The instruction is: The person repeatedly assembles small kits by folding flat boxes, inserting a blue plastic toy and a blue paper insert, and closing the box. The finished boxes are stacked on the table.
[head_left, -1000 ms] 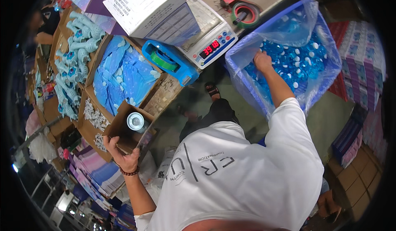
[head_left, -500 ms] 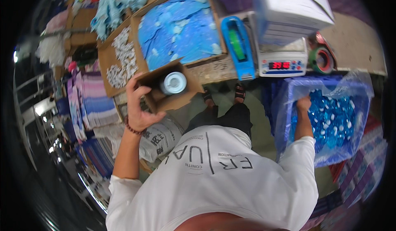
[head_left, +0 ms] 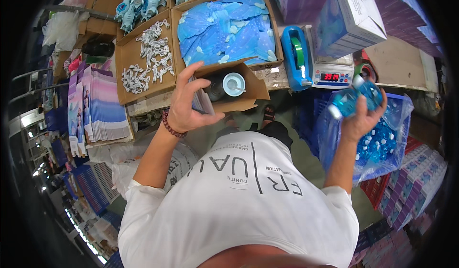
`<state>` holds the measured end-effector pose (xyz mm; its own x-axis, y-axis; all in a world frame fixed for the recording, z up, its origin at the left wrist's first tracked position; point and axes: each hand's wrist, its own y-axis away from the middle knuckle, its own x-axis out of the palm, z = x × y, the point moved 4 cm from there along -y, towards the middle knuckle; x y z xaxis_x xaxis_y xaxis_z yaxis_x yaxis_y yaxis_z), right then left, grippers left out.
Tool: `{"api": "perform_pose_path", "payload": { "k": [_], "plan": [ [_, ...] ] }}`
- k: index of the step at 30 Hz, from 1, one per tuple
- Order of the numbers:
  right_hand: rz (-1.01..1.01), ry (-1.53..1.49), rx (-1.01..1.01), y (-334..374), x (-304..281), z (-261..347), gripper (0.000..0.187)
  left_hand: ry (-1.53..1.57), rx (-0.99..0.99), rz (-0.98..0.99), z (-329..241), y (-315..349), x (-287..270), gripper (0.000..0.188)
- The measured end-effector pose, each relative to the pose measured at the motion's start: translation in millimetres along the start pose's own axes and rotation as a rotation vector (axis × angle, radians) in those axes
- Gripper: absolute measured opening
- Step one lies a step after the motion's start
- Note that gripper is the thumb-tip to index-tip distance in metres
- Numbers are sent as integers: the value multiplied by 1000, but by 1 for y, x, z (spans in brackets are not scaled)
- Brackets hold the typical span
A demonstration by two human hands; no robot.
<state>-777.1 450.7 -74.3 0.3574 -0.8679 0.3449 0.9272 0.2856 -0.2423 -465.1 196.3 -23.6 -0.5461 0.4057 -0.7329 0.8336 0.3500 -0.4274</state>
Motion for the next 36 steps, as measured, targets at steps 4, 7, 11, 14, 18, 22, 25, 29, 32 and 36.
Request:
{"api": "perform_pose_path", "payload": {
  "k": [4,7,11,14,18,22,25,29,32,36],
  "plan": [
    [407,-51,-155,54,152,36,64,82,70,-77,9,24,-24,97],
    [765,-38,-215,101,226,48,76,129,72,-148,21,49,-45,104],
    [922,57,-20,151,283,41,69,168,61,-252,45,82,-67,107],
    [1157,398,-168,172,309,40,55,194,53,-315,62,102,-77,104],
    [1178,424,-280,171,321,42,46,259,42,-337,80,118,-86,99],
    [946,388,83,146,318,19,33,306,60,-365,89,123,-86,96],
    [866,414,170,110,322,-16,29,343,62,-370,99,126,-82,93],
    [948,739,54,47,338,-88,29,495,17,-391,120,134,-78,82],
    [1052,1038,-43,7,350,-137,31,493,-115,-411,141,137,-83,67],
    [1216,1229,-131,-17,380,-206,32,157,-377,-258,187,109,-80,47]
  ]
}}
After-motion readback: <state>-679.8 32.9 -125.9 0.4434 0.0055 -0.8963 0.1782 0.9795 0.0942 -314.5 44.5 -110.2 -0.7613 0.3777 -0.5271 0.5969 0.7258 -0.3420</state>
